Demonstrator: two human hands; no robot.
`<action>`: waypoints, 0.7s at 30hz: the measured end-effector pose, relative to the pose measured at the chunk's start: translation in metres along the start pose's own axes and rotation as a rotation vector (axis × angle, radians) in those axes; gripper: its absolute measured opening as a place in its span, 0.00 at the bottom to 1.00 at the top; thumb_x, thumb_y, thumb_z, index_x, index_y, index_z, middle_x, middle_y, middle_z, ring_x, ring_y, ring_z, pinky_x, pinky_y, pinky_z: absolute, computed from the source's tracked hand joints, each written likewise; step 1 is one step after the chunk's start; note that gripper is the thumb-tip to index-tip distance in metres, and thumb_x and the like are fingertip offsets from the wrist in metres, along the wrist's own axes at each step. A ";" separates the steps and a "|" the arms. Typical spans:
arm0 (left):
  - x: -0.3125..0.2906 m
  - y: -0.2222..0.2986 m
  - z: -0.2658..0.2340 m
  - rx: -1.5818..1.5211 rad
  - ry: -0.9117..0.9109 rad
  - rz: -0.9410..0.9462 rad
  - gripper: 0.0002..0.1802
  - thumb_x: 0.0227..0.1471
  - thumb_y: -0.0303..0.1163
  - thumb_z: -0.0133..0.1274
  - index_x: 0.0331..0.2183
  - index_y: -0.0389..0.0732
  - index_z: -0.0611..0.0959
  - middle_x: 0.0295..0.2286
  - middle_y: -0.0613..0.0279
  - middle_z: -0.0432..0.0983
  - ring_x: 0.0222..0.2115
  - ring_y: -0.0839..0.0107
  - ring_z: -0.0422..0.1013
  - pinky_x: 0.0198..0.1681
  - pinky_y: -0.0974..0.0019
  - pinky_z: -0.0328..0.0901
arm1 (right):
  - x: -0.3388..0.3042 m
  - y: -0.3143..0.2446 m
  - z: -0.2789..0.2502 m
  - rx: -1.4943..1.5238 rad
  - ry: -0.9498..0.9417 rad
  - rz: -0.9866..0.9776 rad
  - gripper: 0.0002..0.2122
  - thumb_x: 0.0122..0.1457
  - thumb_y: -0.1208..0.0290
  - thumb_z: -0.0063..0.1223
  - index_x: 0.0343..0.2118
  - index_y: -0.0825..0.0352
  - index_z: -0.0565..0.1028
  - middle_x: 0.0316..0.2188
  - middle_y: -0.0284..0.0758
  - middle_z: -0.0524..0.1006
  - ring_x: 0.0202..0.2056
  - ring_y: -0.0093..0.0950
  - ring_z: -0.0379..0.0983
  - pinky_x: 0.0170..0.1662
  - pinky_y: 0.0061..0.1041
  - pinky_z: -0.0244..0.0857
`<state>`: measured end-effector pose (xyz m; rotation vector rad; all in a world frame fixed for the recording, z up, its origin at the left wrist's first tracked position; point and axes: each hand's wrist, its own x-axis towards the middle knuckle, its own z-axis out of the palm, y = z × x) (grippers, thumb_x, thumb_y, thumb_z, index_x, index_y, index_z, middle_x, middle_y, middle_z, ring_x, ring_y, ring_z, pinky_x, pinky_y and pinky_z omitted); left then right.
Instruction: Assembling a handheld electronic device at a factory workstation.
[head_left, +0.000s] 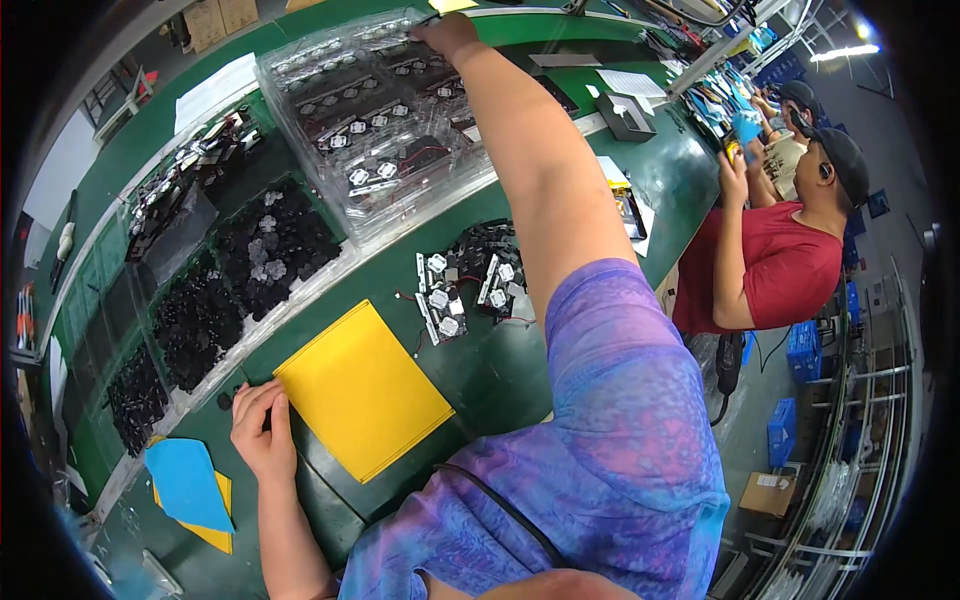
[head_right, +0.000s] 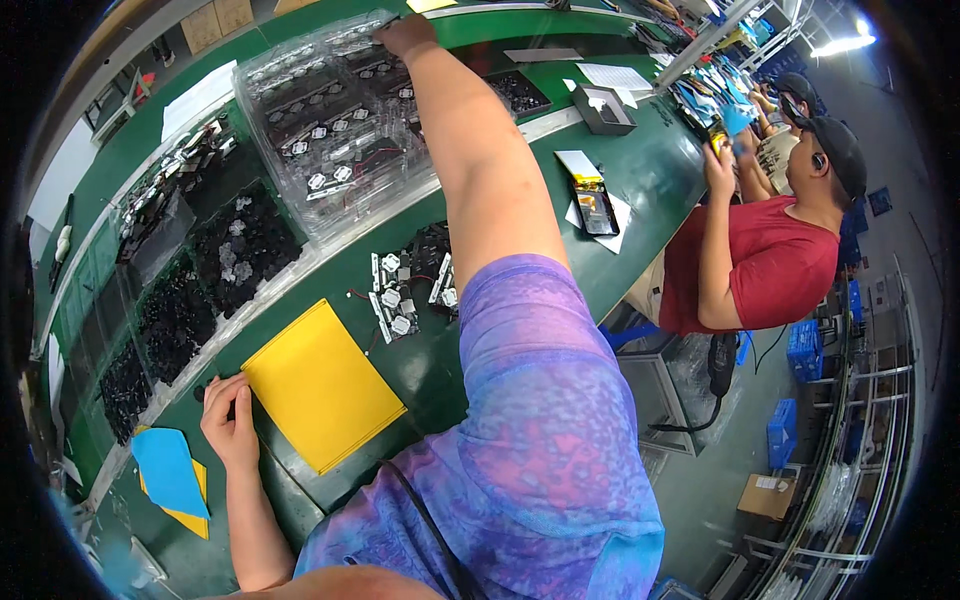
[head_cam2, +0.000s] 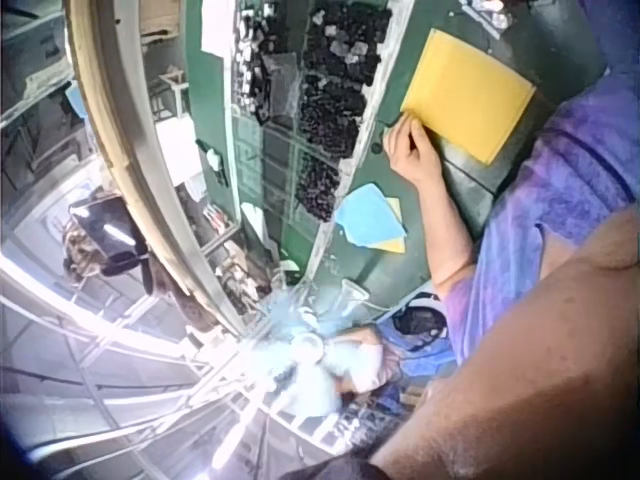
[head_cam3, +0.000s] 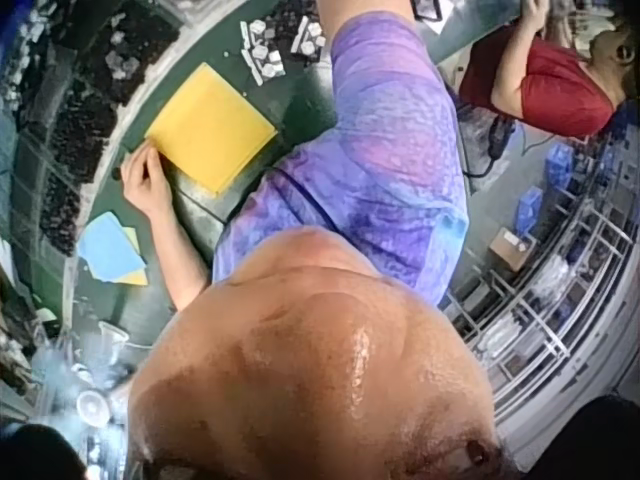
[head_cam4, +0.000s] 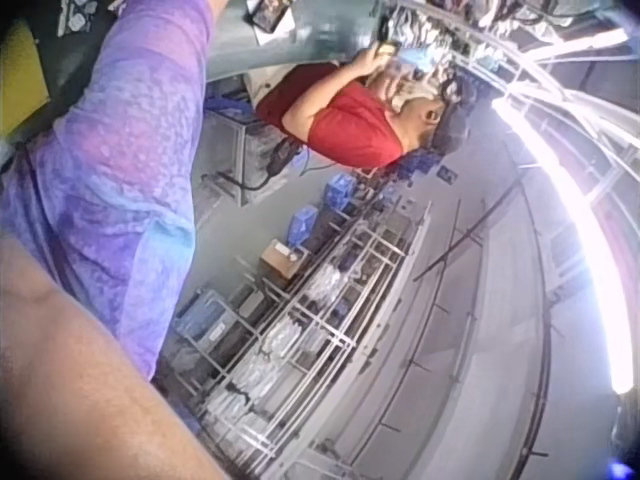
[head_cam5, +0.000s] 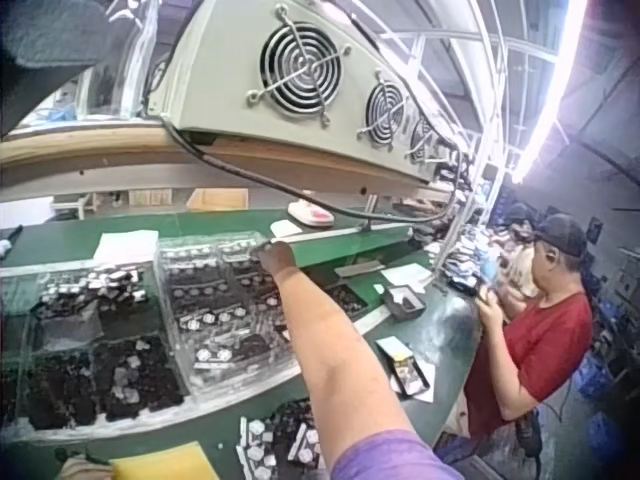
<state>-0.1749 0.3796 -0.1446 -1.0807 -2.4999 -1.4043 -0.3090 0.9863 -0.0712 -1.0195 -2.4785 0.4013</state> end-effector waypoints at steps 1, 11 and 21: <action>0.000 0.000 0.000 -0.002 0.000 0.001 0.04 0.51 0.23 0.57 0.31 0.34 0.84 0.33 0.56 0.81 0.38 0.62 0.75 0.57 0.52 0.60 | -0.005 -0.012 -0.006 0.057 -0.092 -0.011 0.26 0.42 0.46 0.68 0.32 0.68 0.83 0.35 0.45 0.82 0.38 0.38 0.80 0.45 0.34 0.72; 0.003 -0.001 0.001 -0.019 -0.008 -0.012 0.04 0.51 0.23 0.57 0.31 0.35 0.85 0.34 0.56 0.82 0.39 0.63 0.75 0.57 0.52 0.60 | -0.017 -0.031 0.000 -0.071 -0.194 -0.083 0.31 0.43 0.43 0.67 0.42 0.67 0.82 0.43 0.43 0.81 0.44 0.38 0.78 0.49 0.34 0.70; 0.002 -0.003 0.000 -0.035 0.000 -0.009 0.04 0.52 0.24 0.57 0.31 0.35 0.84 0.33 0.56 0.82 0.39 0.62 0.75 0.56 0.54 0.62 | -0.015 -0.038 -0.005 -0.252 -0.305 -0.036 0.28 0.48 0.43 0.63 0.43 0.63 0.82 0.49 0.40 0.79 0.50 0.37 0.76 0.53 0.35 0.70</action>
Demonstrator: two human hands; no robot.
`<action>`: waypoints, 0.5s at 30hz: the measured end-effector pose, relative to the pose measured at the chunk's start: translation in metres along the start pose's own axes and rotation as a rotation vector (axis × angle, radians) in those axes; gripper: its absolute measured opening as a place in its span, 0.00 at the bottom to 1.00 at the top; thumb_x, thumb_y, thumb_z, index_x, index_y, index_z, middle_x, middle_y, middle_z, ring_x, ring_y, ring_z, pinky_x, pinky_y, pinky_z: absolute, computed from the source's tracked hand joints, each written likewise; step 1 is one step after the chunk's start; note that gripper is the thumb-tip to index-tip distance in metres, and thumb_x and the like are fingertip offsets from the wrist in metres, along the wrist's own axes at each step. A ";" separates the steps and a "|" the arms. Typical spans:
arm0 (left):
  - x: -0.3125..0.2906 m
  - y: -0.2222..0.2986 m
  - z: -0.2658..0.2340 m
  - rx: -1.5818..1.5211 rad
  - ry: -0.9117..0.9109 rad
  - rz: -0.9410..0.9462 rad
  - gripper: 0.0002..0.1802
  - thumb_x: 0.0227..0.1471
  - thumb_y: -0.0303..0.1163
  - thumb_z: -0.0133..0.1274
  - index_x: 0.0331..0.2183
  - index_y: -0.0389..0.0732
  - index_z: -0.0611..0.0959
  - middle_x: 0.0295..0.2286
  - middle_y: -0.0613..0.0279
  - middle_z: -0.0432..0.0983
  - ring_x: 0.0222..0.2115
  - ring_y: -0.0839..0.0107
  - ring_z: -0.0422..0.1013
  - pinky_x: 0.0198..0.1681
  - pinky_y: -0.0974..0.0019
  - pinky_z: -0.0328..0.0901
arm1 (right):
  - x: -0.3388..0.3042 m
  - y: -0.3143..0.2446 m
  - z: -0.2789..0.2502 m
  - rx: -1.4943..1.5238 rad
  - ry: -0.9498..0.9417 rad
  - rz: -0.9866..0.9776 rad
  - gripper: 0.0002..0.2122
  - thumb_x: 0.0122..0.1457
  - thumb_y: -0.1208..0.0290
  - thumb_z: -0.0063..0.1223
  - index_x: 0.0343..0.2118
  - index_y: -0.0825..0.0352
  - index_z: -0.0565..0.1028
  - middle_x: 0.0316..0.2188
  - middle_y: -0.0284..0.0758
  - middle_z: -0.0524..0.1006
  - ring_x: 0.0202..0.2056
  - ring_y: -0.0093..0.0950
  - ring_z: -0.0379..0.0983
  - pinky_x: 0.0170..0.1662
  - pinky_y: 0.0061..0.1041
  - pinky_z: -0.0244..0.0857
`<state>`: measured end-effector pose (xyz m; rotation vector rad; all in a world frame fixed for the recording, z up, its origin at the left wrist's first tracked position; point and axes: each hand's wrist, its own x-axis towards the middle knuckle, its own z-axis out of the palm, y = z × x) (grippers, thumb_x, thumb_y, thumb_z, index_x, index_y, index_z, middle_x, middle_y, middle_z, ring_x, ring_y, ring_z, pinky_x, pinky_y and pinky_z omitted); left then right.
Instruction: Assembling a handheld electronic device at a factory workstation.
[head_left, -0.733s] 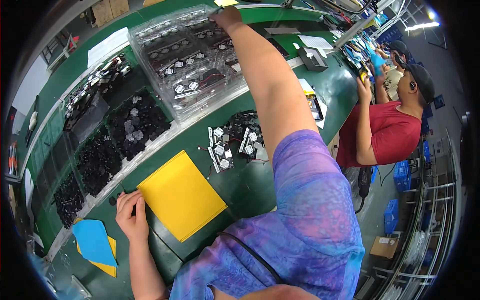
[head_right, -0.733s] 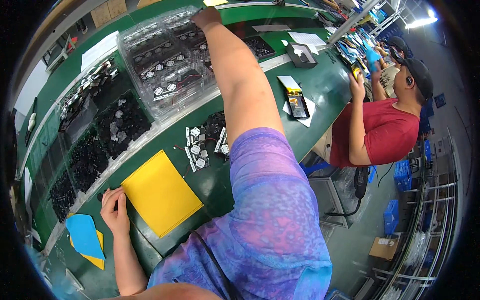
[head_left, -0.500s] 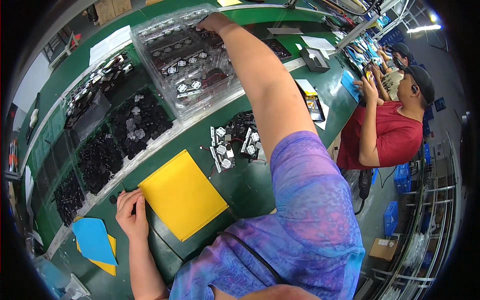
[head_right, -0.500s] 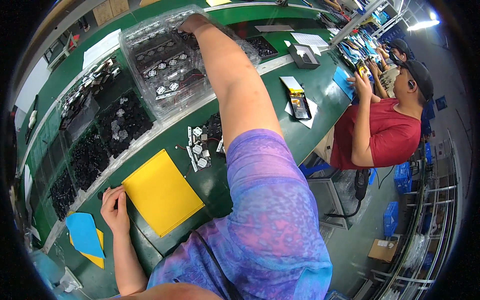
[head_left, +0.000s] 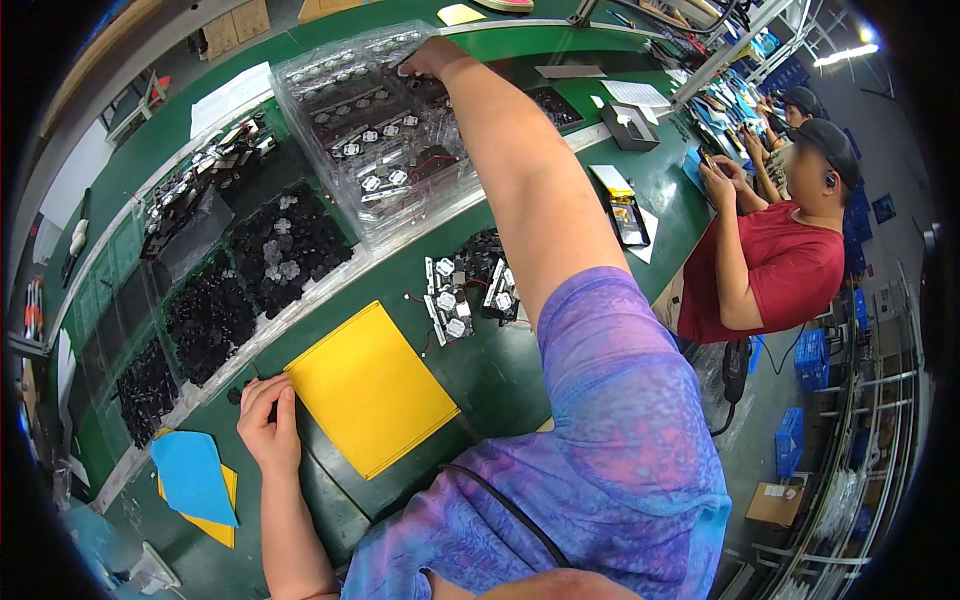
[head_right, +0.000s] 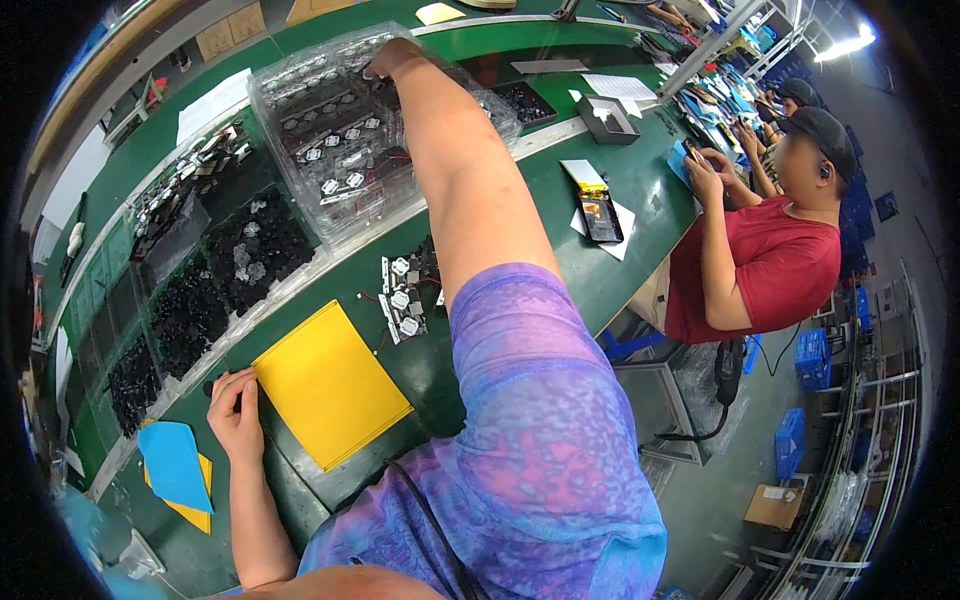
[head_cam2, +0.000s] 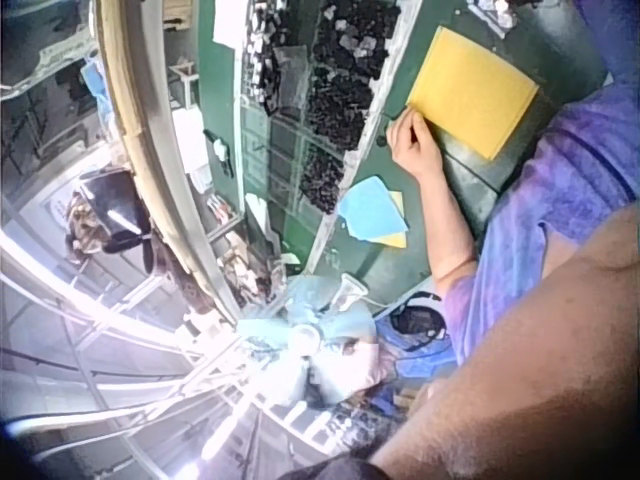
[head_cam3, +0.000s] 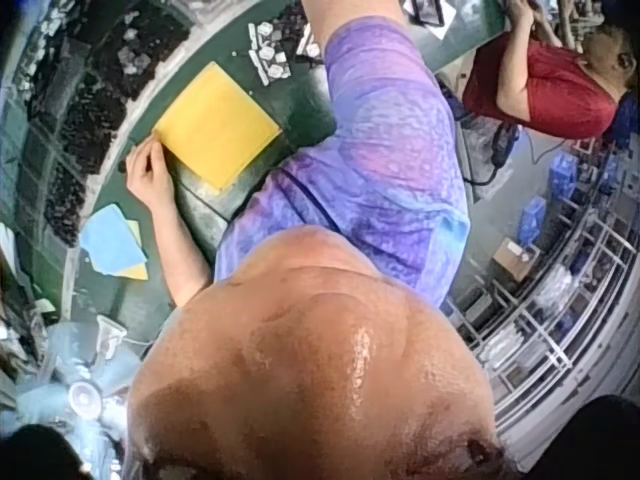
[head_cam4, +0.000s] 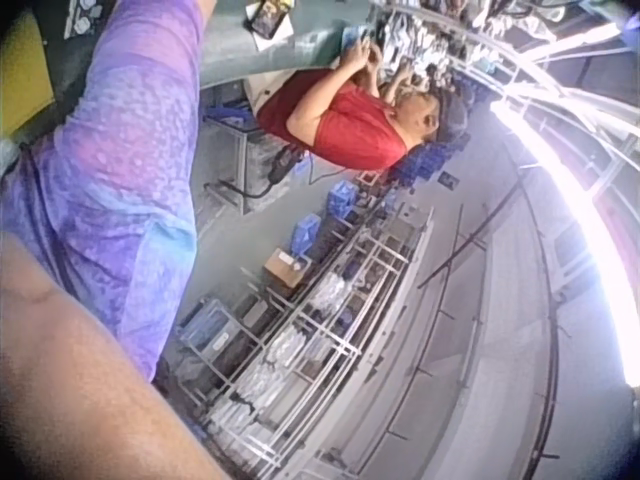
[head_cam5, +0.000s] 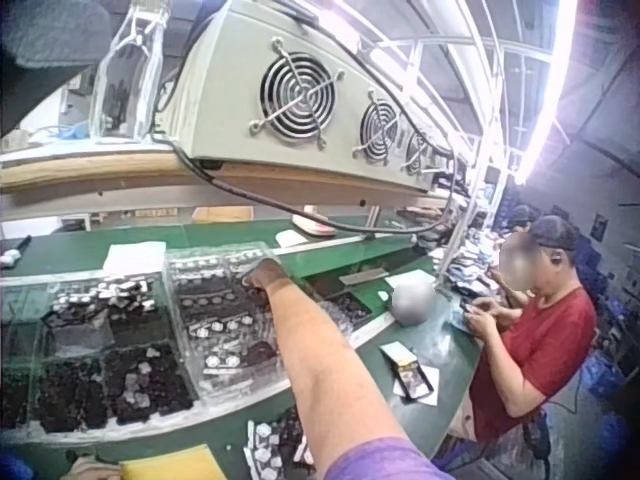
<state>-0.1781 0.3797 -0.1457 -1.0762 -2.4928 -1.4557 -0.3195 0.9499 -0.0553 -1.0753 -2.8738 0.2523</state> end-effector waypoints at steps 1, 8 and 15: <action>0.001 0.000 0.001 -0.001 0.003 0.005 0.04 0.52 0.24 0.57 0.31 0.35 0.84 0.33 0.56 0.82 0.39 0.62 0.75 0.56 0.54 0.62 | 0.007 0.007 0.005 -0.128 0.094 -0.080 0.28 0.47 0.43 0.64 0.42 0.63 0.82 0.47 0.40 0.79 0.49 0.37 0.76 0.52 0.34 0.70; 0.001 -0.002 0.002 -0.044 0.025 0.009 0.04 0.52 0.24 0.57 0.31 0.34 0.84 0.33 0.55 0.82 0.38 0.61 0.76 0.53 0.55 0.63 | -0.011 0.027 0.003 0.388 0.483 -0.010 0.32 0.40 0.47 0.69 0.44 0.68 0.80 0.44 0.45 0.80 0.48 0.38 0.76 0.51 0.34 0.71; 0.001 0.001 0.002 -0.039 0.032 0.007 0.04 0.52 0.23 0.57 0.31 0.33 0.84 0.33 0.55 0.82 0.37 0.61 0.75 0.50 0.59 0.65 | -0.156 0.062 -0.046 0.912 0.294 -0.218 0.15 0.46 0.73 0.71 0.36 0.69 0.79 0.30 0.33 0.80 0.31 0.20 0.73 0.36 0.25 0.67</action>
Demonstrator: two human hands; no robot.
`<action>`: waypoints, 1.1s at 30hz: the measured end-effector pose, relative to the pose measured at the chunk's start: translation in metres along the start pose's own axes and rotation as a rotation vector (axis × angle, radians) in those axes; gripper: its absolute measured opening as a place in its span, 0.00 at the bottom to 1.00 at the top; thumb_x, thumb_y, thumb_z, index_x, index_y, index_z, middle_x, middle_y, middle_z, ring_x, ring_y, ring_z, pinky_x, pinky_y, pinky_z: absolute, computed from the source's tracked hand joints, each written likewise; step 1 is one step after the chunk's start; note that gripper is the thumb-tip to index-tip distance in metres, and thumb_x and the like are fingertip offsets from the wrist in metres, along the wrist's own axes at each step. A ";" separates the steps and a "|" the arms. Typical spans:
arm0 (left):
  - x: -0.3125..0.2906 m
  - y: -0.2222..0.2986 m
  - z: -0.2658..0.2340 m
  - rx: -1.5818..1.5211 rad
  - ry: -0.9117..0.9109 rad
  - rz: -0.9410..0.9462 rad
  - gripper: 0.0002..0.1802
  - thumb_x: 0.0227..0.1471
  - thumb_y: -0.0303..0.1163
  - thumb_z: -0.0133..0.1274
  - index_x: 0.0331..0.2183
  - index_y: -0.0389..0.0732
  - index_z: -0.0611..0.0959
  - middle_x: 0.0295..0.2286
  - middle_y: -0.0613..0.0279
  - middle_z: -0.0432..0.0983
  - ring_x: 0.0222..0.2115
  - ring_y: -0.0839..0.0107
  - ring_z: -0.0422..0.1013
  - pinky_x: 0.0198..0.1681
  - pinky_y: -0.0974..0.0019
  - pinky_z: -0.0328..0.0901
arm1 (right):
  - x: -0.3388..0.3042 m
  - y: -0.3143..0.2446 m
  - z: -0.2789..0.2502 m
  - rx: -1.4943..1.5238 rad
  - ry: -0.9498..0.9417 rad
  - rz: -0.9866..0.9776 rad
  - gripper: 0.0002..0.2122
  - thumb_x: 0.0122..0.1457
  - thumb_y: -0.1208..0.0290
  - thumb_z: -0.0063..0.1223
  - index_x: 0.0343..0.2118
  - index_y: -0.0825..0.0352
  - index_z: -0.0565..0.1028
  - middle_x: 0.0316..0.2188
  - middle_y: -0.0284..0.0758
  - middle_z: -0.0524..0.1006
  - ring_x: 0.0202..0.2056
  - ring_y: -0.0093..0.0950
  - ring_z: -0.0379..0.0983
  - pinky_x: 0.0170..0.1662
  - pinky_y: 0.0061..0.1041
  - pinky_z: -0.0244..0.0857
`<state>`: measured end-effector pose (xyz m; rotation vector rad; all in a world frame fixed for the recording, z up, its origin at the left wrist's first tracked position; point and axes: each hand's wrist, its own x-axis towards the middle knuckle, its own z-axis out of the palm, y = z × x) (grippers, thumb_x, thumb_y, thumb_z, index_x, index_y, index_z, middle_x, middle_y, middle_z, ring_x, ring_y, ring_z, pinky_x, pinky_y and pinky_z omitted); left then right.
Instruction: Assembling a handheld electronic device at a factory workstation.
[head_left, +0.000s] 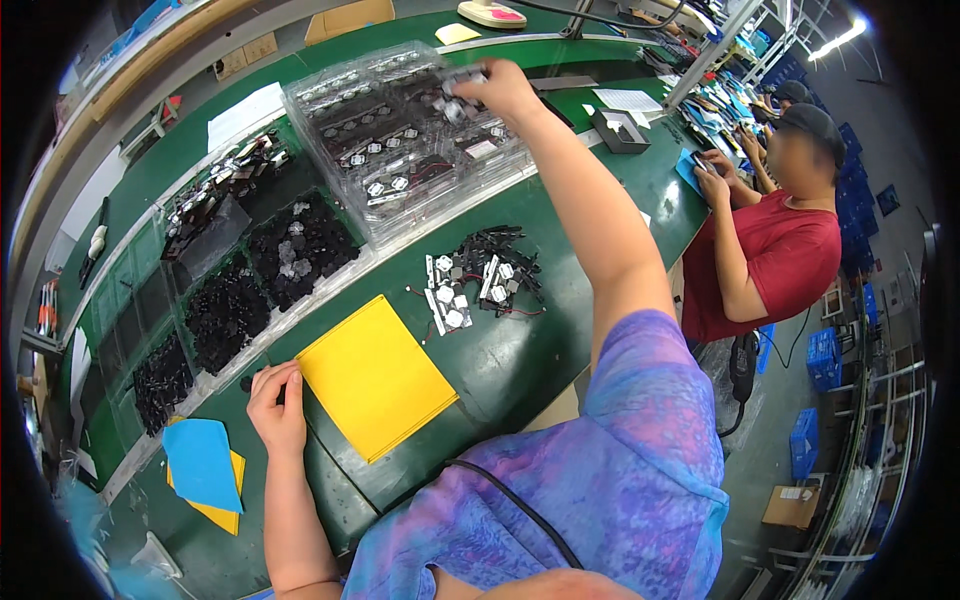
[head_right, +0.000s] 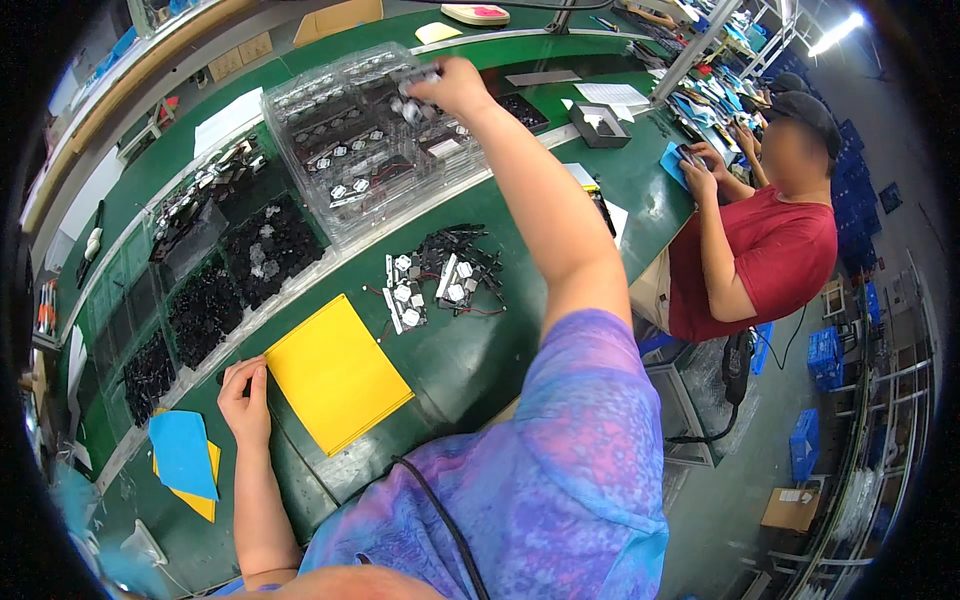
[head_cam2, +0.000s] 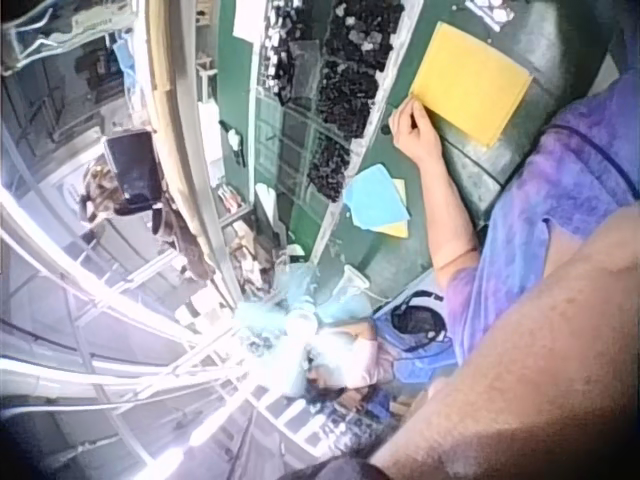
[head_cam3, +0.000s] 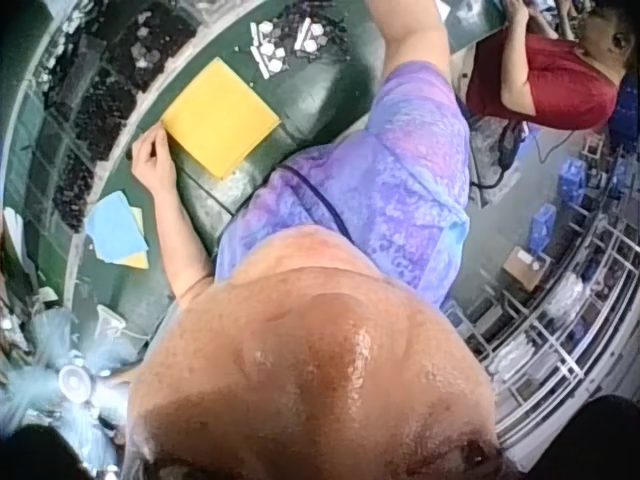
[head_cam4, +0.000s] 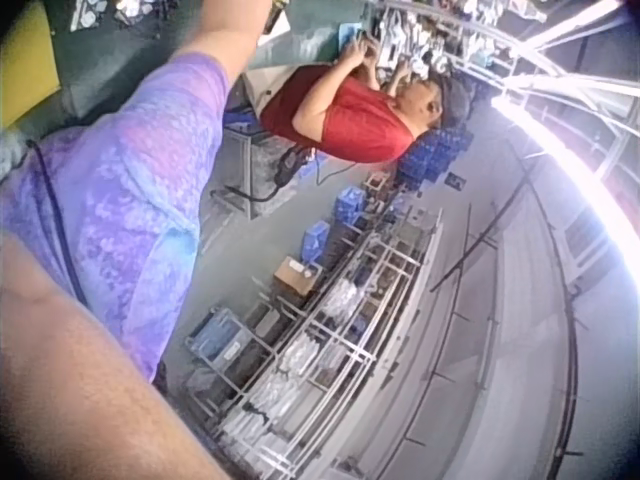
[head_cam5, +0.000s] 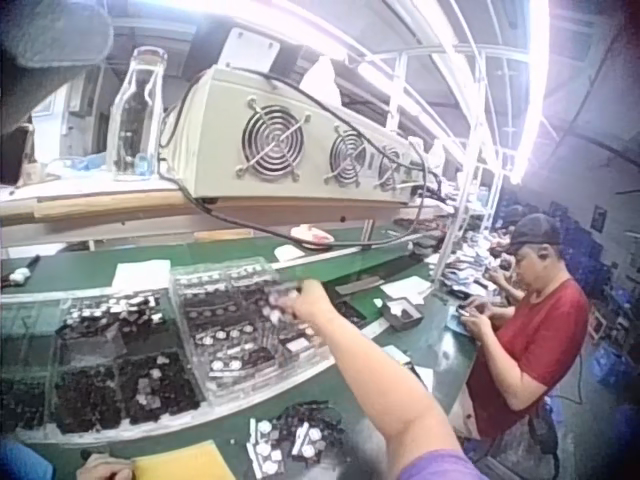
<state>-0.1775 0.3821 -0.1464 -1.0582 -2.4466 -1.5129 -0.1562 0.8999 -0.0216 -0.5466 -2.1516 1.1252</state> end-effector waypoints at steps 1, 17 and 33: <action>0.000 0.001 -0.001 -0.001 0.006 0.005 0.04 0.52 0.23 0.57 0.31 0.33 0.84 0.33 0.55 0.82 0.37 0.61 0.75 0.50 0.59 0.65 | -0.025 -0.013 -0.014 -0.056 -0.064 0.049 0.14 0.46 0.73 0.71 0.36 0.69 0.79 0.29 0.32 0.80 0.29 0.19 0.73 0.35 0.23 0.66; -0.008 0.003 -0.003 0.096 0.092 0.121 0.05 0.53 0.26 0.58 0.31 0.34 0.84 0.33 0.56 0.82 0.37 0.62 0.75 0.45 0.63 0.68 | -0.167 0.068 -0.035 0.042 -0.162 0.264 0.15 0.48 0.68 0.70 0.38 0.70 0.81 0.31 0.37 0.82 0.32 0.27 0.78 0.39 0.30 0.71; -0.013 0.005 -0.007 0.105 0.122 0.136 0.06 0.54 0.25 0.57 0.32 0.32 0.85 0.33 0.54 0.81 0.36 0.63 0.76 0.44 0.65 0.69 | -0.189 0.080 -0.018 0.046 0.042 0.113 0.15 0.59 0.70 0.60 0.46 0.72 0.74 0.35 0.36 0.81 0.33 0.23 0.79 0.38 0.25 0.73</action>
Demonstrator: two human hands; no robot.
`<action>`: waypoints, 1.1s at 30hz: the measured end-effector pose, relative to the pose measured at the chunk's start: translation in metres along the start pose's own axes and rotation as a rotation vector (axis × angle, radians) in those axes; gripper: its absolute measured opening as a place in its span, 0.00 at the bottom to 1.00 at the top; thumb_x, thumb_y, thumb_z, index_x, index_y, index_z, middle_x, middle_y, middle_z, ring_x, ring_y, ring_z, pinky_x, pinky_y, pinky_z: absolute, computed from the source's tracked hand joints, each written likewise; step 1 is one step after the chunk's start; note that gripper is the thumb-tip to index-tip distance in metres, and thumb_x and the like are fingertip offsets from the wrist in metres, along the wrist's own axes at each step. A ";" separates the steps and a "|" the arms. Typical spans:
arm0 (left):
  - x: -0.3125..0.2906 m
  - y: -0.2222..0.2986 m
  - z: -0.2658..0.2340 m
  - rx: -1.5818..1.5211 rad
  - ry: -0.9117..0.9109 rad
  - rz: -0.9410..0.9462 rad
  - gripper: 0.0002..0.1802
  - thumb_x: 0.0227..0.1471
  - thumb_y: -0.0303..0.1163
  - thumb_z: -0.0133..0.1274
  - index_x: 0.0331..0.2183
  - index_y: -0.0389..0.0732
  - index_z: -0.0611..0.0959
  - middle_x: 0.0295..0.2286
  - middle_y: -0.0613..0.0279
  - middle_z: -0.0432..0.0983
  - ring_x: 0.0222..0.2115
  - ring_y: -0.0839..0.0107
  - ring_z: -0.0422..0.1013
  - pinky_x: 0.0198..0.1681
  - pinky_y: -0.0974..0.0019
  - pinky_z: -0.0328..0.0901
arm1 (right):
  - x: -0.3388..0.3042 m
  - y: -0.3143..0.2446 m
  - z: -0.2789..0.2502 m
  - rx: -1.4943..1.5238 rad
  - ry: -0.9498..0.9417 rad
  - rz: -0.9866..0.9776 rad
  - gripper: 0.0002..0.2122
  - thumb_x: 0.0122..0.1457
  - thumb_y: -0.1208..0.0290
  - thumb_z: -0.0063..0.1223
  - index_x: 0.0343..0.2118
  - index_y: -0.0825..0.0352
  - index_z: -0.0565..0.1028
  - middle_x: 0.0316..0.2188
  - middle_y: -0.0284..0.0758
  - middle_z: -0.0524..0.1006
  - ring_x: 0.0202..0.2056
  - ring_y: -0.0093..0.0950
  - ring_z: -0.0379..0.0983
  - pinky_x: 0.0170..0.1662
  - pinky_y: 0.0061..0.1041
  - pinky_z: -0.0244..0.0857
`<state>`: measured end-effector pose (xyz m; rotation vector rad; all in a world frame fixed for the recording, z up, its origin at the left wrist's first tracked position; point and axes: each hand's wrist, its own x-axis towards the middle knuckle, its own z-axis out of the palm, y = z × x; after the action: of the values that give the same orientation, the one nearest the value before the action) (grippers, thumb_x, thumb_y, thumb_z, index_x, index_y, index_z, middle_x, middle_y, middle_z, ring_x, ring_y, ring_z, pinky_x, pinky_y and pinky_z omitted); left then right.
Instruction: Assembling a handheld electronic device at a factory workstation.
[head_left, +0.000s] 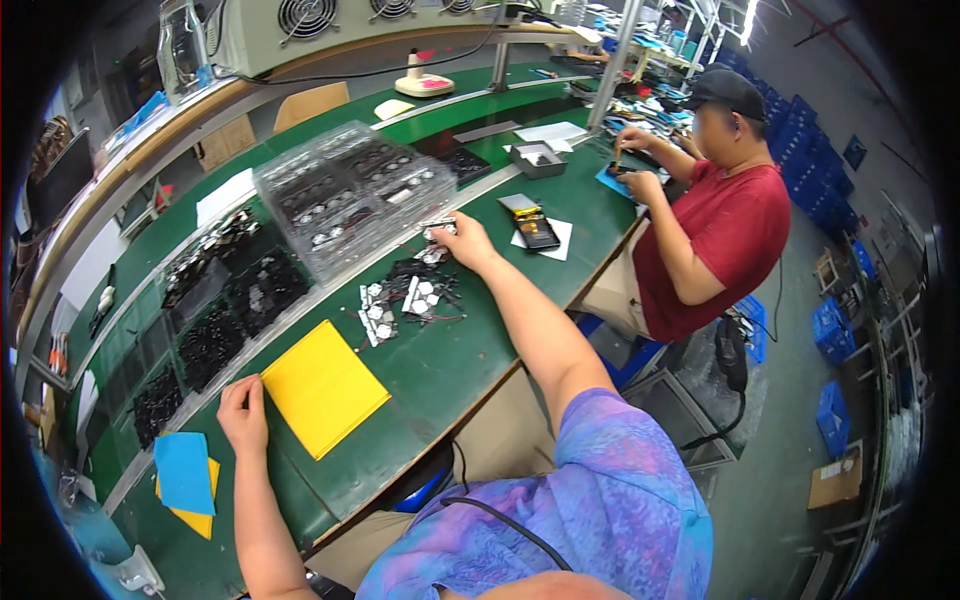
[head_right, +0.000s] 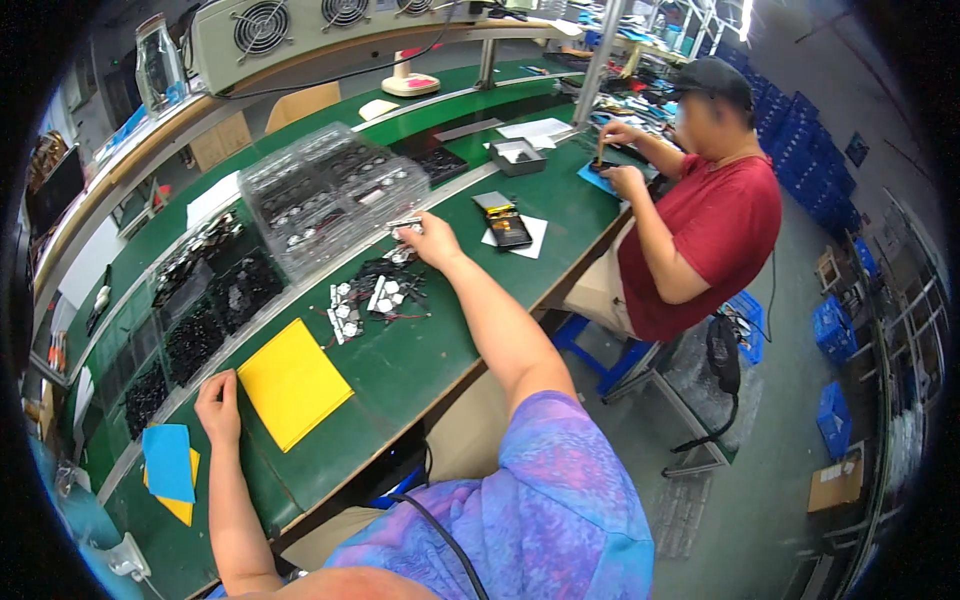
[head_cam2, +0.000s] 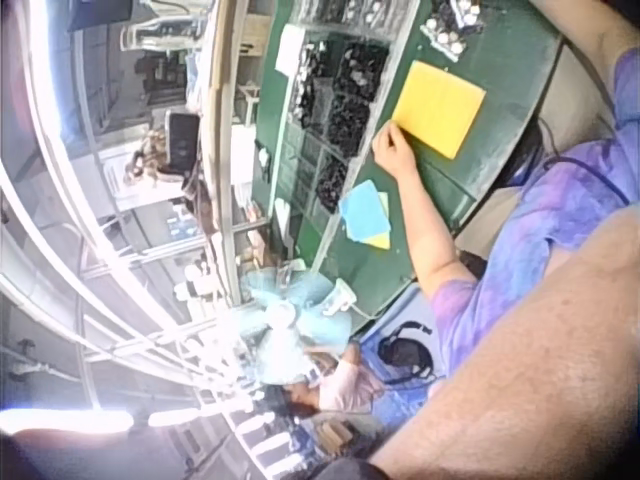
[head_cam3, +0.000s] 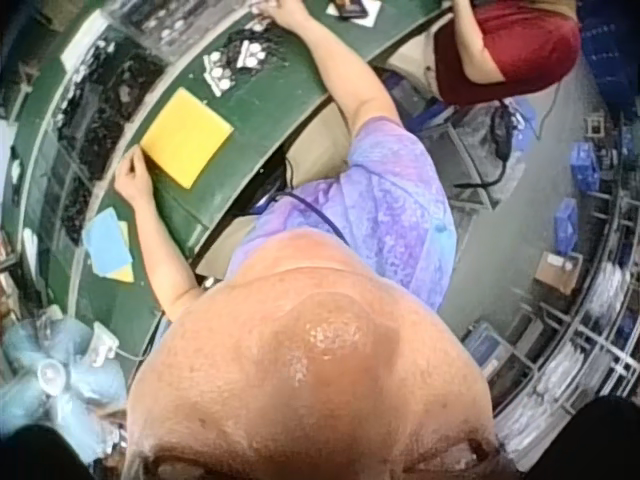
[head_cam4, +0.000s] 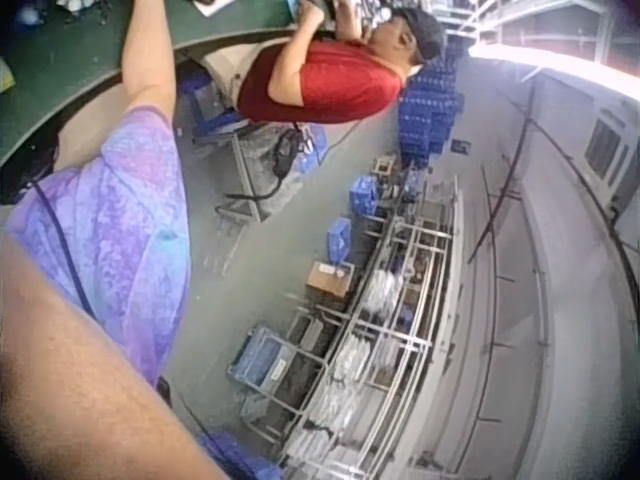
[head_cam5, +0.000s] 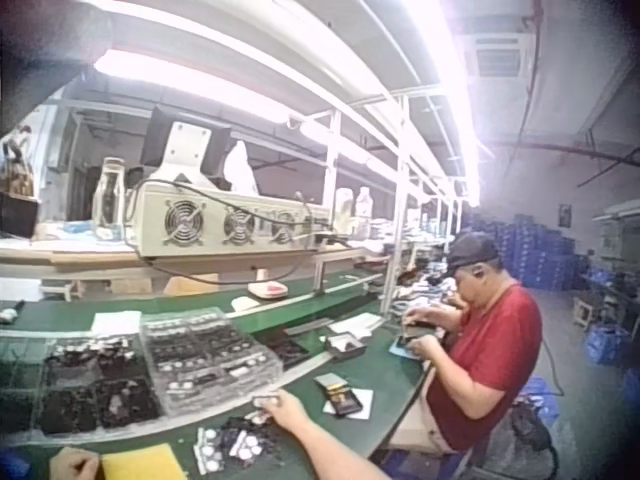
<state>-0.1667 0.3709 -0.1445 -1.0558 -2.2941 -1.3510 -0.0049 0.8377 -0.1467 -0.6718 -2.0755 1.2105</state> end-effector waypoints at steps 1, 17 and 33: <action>0.000 -0.001 0.002 -0.021 -0.001 -0.003 0.06 0.54 0.25 0.57 0.32 0.32 0.84 0.33 0.54 0.81 0.36 0.63 0.76 0.44 0.65 0.69 | -0.001 0.002 -0.003 0.128 -0.009 0.033 0.15 0.60 0.71 0.59 0.46 0.72 0.74 0.36 0.36 0.81 0.33 0.23 0.79 0.38 0.24 0.73; 0.002 -0.005 0.002 -0.153 -0.040 -0.018 0.07 0.56 0.27 0.56 0.33 0.32 0.83 0.34 0.54 0.80 0.37 0.64 0.75 0.43 0.65 0.68 | -0.002 0.030 -0.030 0.703 0.031 0.073 0.09 0.56 0.73 0.59 0.39 0.69 0.78 0.34 0.31 0.80 0.36 0.20 0.74 0.41 0.21 0.66; 0.001 0.014 -0.009 -0.130 0.030 0.014 0.06 0.52 0.26 0.58 0.32 0.33 0.84 0.33 0.55 0.81 0.36 0.62 0.76 0.42 0.65 0.69 | -0.037 0.023 -0.063 -0.372 0.237 -0.421 0.28 0.50 0.63 0.68 0.52 0.66 0.71 0.48 0.36 0.72 0.45 0.31 0.70 0.51 0.31 0.65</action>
<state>-0.1589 0.3681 -0.1307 -1.0804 -2.1986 -1.5170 0.0685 0.8580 -0.1529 -0.4761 -2.1141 0.4927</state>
